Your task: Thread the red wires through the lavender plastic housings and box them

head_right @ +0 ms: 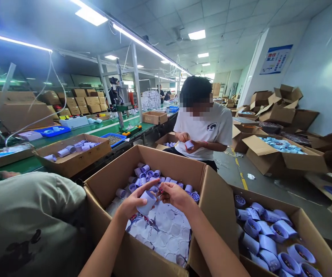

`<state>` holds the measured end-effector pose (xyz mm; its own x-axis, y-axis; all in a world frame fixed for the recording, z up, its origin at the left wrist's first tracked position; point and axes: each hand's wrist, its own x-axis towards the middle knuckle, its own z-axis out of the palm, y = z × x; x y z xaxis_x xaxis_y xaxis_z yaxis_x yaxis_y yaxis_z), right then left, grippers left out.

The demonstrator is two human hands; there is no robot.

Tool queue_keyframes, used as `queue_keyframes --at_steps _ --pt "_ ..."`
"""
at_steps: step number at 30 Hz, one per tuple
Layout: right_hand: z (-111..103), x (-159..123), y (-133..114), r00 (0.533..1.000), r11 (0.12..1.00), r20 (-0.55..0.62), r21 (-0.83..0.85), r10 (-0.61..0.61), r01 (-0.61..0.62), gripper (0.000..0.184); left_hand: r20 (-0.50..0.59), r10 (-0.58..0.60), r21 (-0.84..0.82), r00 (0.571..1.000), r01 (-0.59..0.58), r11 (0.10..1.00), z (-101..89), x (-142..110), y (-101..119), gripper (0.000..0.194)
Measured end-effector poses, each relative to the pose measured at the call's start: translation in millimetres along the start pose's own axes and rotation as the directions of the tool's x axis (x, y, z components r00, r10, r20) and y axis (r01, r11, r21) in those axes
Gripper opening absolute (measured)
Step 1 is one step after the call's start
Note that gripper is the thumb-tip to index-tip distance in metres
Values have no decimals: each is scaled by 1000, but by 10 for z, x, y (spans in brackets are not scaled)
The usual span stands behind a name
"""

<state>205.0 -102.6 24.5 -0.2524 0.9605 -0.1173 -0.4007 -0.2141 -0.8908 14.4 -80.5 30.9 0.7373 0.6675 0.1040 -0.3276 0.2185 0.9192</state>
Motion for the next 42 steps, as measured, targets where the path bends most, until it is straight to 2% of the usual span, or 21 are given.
queue_keyframes --at_steps 3,8,12,16,21,26,31,35,38,40,42 --pt "-17 -178 60 999 996 -35 87 -14 16 45 -12 -10 -16 1000 10 1000 122 -53 -25 80" --pt "-83 -374 130 990 968 -107 226 -87 110 40 -49 -20 -54 999 17 998 224 -119 -90 88" --pt "-105 -547 148 988 949 -56 273 -145 155 41 -29 -23 -93 999 20 995 214 -142 -189 87" --pt "-118 -707 150 977 947 9 246 -214 205 40 -49 56 -172 997 -63 983 199 -136 -275 73" --pt "-140 -822 156 963 935 -3 238 -269 261 32 -38 105 -274 994 -111 955 254 -140 -350 64" --pt "-96 -933 171 963 926 18 282 -267 251 32 5 152 -319 988 -142 937 344 -163 -432 63" --pt "23 -994 179 958 928 128 311 -255 206 32 0 147 -302 989 -140 943 398 -195 -396 60" --pt "69 -1056 129 964 931 144 326 -222 165 32 -3 159 -71 987 -159 985 398 -331 -292 59" --pt "53 -1178 77 965 894 99 407 -244 184 27 33 263 189 964 -265 946 380 -491 -259 72" --pt "44 -1286 47 964 867 112 471 -241 162 23 -5 346 419 938 -312 853 368 -581 -275 77" --pt "61 -1396 17 972 854 121 508 -200 112 20 -56 454 666 889 -305 680 363 -632 -303 77"
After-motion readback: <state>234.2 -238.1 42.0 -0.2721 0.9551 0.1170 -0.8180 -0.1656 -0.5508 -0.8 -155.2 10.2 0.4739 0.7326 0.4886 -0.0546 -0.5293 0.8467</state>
